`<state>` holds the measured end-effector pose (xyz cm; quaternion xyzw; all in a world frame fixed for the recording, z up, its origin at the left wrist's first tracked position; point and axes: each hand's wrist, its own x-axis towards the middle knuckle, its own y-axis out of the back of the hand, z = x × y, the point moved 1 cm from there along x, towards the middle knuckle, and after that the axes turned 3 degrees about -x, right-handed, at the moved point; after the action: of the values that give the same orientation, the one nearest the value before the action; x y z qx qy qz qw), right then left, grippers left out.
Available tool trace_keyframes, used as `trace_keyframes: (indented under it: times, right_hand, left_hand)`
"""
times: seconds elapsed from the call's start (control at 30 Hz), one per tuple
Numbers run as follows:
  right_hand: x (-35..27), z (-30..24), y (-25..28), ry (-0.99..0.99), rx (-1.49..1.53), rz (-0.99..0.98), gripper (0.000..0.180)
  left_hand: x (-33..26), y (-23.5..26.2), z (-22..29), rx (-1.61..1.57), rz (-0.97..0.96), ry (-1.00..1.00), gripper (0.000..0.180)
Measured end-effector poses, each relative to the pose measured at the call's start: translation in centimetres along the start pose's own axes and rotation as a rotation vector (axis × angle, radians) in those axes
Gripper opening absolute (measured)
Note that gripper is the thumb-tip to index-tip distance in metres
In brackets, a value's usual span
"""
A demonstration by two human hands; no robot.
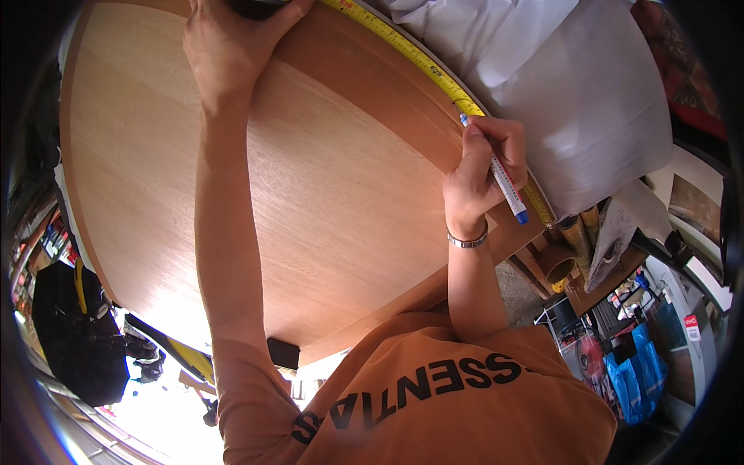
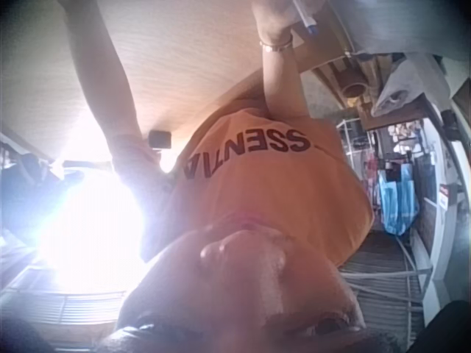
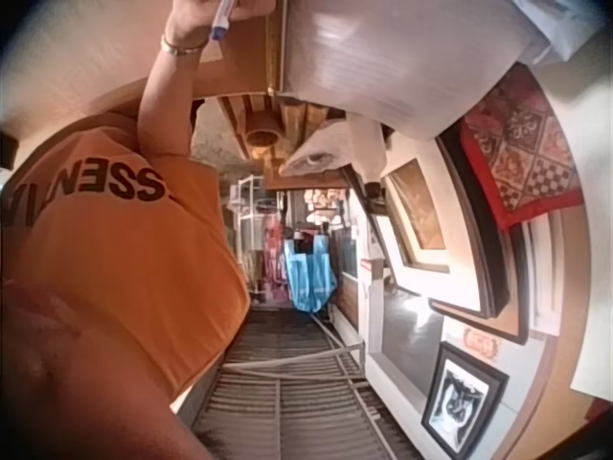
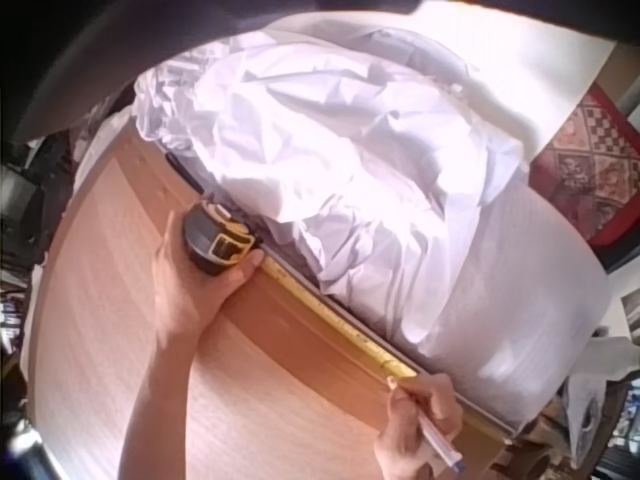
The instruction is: The person measures and marks a wooden board using a tape measure and a pen. They then use a cordless drill to drive screws into the marked spots on the board.
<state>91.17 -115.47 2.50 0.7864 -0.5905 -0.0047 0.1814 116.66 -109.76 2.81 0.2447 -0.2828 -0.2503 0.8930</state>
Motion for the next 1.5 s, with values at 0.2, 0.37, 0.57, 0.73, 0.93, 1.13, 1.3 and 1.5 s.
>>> trace_keyframes:
  times: [0.2, 0.37, 0.57, 0.73, 0.93, 1.13, 1.3, 1.5]
  right_hand:
    - [-0.1, 0.1, -0.1, -0.021, 0.013, 0.011, 0.009]
    - [-0.1, 0.0, 0.0, -0.013, 0.006, -0.001, 0.01]
    - [-0.1, -0.3, -0.2, -0.062, 0.03, 0.031, 0.01]
    - [0.1, -0.2, 0.4, -0.108, 0.145, 0.087, 0.01]
    - [0.3, -1.6, 7.3, -0.197, -0.079, -0.012, 0.017]
    - [4.8, -11.4, 19.1, 0.094, -0.432, -0.385, 0.036]
    - [4.0, -19.5, 25.4, 0.479, -0.689, -0.96, 0.027]
    - [5.6, -21.6, 24.1, 0.465, -0.75, -1.378, 0.019]
  left_hand:
    - [0.1, 0.1, 0.2, 0.026, 0.003, -0.001, 0.065]
    - [0.2, 0.0, 0.1, 0.066, 0.022, -0.055, 0.066]
    - [0.2, 0.0, 0.0, 0.049, 0.019, -0.05, 0.066]
    - [0.0, 0.1, 0.0, -0.003, -0.002, -0.016, 0.07]
    - [0.4, 0.8, -1.4, -0.084, -0.092, -0.012, 0.063]
    - [-4.7, 6.6, 3.3, -0.258, -0.045, 0.118, 0.068]
    - [-16.2, 13.9, 10.4, -0.202, 0.207, 0.329, 0.069]
    - [-30.8, 21.9, 17.1, -0.158, 0.679, 0.538, 0.072]
